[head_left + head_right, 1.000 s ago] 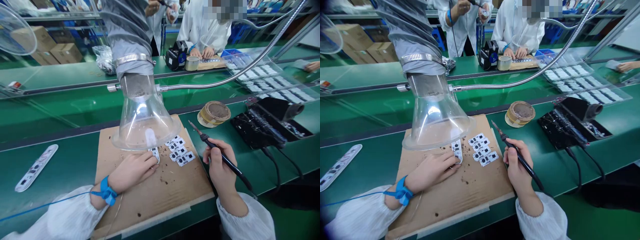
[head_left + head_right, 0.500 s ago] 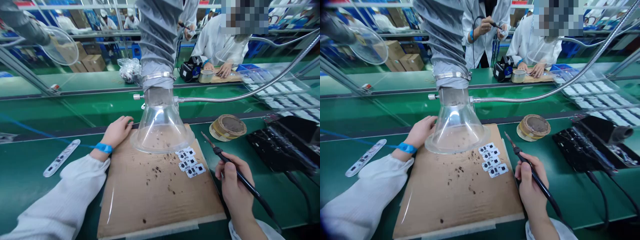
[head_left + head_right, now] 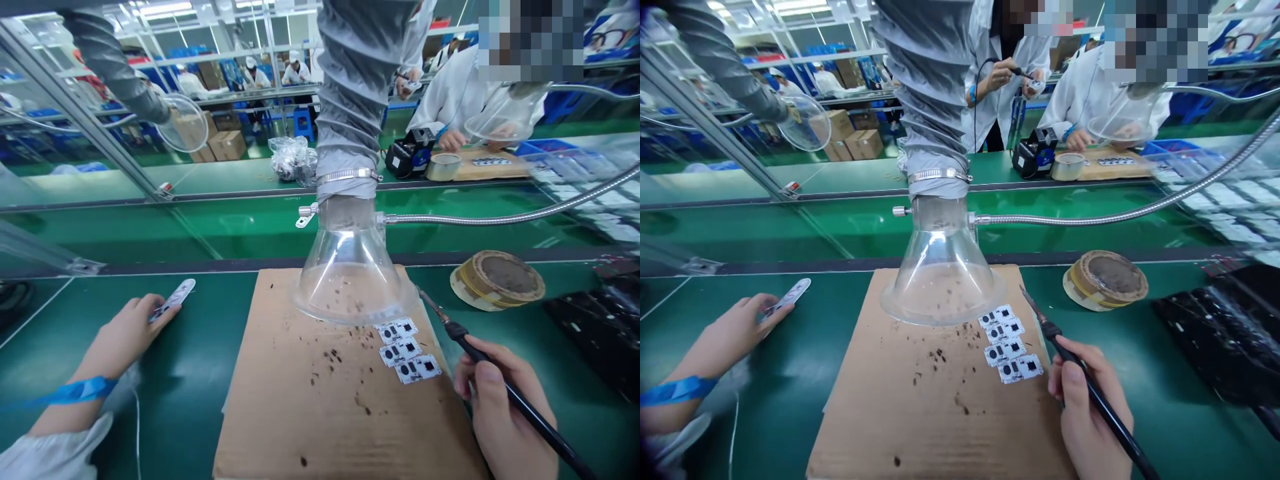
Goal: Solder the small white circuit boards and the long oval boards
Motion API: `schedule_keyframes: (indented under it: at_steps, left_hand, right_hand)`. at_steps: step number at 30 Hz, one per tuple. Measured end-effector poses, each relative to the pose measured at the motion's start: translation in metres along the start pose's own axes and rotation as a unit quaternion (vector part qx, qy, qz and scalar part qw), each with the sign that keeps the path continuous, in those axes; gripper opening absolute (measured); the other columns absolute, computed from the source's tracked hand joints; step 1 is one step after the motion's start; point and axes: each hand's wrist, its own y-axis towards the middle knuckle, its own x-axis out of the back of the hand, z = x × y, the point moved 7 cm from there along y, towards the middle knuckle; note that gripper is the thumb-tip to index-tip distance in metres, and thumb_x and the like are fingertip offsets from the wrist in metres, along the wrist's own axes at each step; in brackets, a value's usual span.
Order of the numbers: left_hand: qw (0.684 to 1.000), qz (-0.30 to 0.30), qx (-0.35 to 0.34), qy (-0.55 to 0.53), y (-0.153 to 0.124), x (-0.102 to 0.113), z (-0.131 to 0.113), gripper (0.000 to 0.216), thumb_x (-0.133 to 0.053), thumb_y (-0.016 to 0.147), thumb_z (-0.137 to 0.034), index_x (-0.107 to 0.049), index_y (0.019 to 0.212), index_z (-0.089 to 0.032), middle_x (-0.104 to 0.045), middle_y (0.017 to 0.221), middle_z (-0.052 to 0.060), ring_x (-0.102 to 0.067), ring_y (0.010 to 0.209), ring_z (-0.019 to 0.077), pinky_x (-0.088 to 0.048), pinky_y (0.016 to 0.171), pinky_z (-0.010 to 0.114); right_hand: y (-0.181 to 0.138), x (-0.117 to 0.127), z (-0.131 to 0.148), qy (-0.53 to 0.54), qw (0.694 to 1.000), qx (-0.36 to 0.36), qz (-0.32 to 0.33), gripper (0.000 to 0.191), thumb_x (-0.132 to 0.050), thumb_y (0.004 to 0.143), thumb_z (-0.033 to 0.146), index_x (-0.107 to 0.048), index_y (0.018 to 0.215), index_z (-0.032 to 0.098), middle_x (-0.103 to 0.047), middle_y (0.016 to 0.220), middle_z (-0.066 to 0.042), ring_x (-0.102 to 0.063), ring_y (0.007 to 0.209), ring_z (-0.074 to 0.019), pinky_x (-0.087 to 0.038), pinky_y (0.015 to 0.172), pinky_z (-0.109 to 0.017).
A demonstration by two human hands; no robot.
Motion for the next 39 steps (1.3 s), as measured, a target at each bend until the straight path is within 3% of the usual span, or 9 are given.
schedule_keyframes:
  at_steps: [5,8,11,13,18,23,27,35,39]
  left_hand:
    - [0.997,0.064,0.03,-0.028,0.007,0.016,-0.055,0.042,-0.052,0.1,-0.062,-0.061,0.093,-0.022,-0.074,0.089,0.008,-0.069,0.081,0.0296,-0.044,0.065,0.031]
    - [0.993,0.077,-0.05,-0.073,-0.008,0.02,-0.124,0.045,-0.049,0.101,-0.064,-0.063,0.094,-0.021,-0.074,0.083,0.007,-0.068,0.074,0.0276,-0.042,0.063,0.032]
    - [0.972,0.1,-0.183,-0.104,-0.035,0.014,-0.205,0.041,-0.05,0.105,-0.059,-0.066,0.098,-0.021,-0.076,0.091,0.008,-0.071,0.081,0.0266,-0.042,0.065,0.032]
    - [0.961,0.111,-0.243,-0.071,-0.054,0.007,-0.249,0.038,-0.053,0.107,-0.055,-0.067,0.103,-0.02,-0.075,0.086,0.008,-0.072,0.077,0.027,-0.041,0.063,0.032]
    - [0.951,0.124,-0.284,-0.01,-0.073,-0.001,-0.304,0.044,-0.057,0.108,-0.057,-0.068,0.095,-0.016,-0.075,0.089,0.014,-0.074,0.082,0.0323,-0.047,0.064,0.035]
    - [0.886,0.143,-0.388,-0.21,-0.066,0.014,-0.322,0.045,-0.056,0.108,-0.057,-0.061,0.082,-0.021,-0.067,0.073,0.003,-0.061,0.066,0.0205,-0.045,0.062,0.032]
    - [0.818,0.103,-0.457,-0.333,-0.051,0.023,-0.309,0.031,-0.048,0.109,-0.038,-0.066,0.091,-0.021,-0.07,0.083,0.004,-0.062,0.077,0.0202,-0.051,0.075,0.034]
    - [0.801,0.078,-0.468,-0.364,-0.036,0.001,-0.269,0.025,-0.049,0.111,-0.034,-0.069,0.108,-0.019,-0.072,0.09,0.004,-0.062,0.075,0.0175,-0.052,0.067,0.029]
    - [0.769,0.068,-0.511,-0.378,-0.04,0.007,-0.264,0.019,-0.056,0.109,-0.028,-0.069,0.098,-0.02,-0.057,0.069,-0.004,-0.052,0.06,0.0126,-0.044,0.058,0.024]
  right_hand:
    - [-0.001,0.002,-0.003,-0.007,1.0,-0.012,0.003,0.029,-0.063,0.11,0.049,-0.075,0.123,0.026,-0.067,0.095,-0.005,-0.058,0.065,-0.0162,-0.046,0.059,-0.034]
    - [-0.001,0.002,-0.004,-0.01,1.0,-0.009,0.002,0.029,-0.063,0.111,0.049,-0.075,0.123,0.026,-0.066,0.09,-0.004,-0.058,0.064,-0.0161,-0.047,0.059,-0.034]
    - [0.001,0.001,-0.004,-0.025,1.0,0.007,0.009,0.028,-0.062,0.111,0.048,-0.076,0.121,0.026,-0.066,0.086,-0.003,-0.058,0.062,-0.0151,-0.048,0.059,-0.032]
    - [0.003,0.0,-0.004,-0.033,0.999,0.017,0.015,0.027,-0.062,0.112,0.047,-0.076,0.12,0.025,-0.065,0.084,-0.002,-0.059,0.061,-0.0148,-0.05,0.06,-0.032]
    - [0.004,-0.001,0.0,-0.014,0.998,0.049,0.022,0.025,-0.062,0.112,0.044,-0.076,0.119,0.024,-0.066,0.082,-0.001,-0.058,0.057,-0.0136,-0.049,0.06,-0.032]
    - [0.002,-0.005,0.001,-0.001,0.998,0.053,0.042,0.021,-0.06,0.114,0.039,-0.075,0.121,0.026,-0.064,0.083,0.001,-0.06,0.059,-0.013,-0.049,0.061,-0.031]
    - [0.002,-0.005,0.001,0.011,0.997,0.062,0.047,0.02,-0.059,0.114,0.036,-0.076,0.12,0.026,-0.061,0.08,0.002,-0.059,0.059,-0.0123,-0.048,0.06,-0.03]
    - [-0.009,-0.032,0.024,0.05,0.995,0.021,0.082,0.019,-0.06,0.114,0.034,-0.076,0.122,0.026,-0.067,0.081,0.0,-0.063,0.063,-0.0141,-0.052,0.059,-0.028]
    - [-0.03,-0.056,0.032,0.065,0.992,0.018,0.108,0.017,-0.066,0.111,0.033,-0.075,0.124,0.027,-0.071,0.091,-0.002,-0.067,0.068,-0.0149,-0.059,0.064,-0.028]
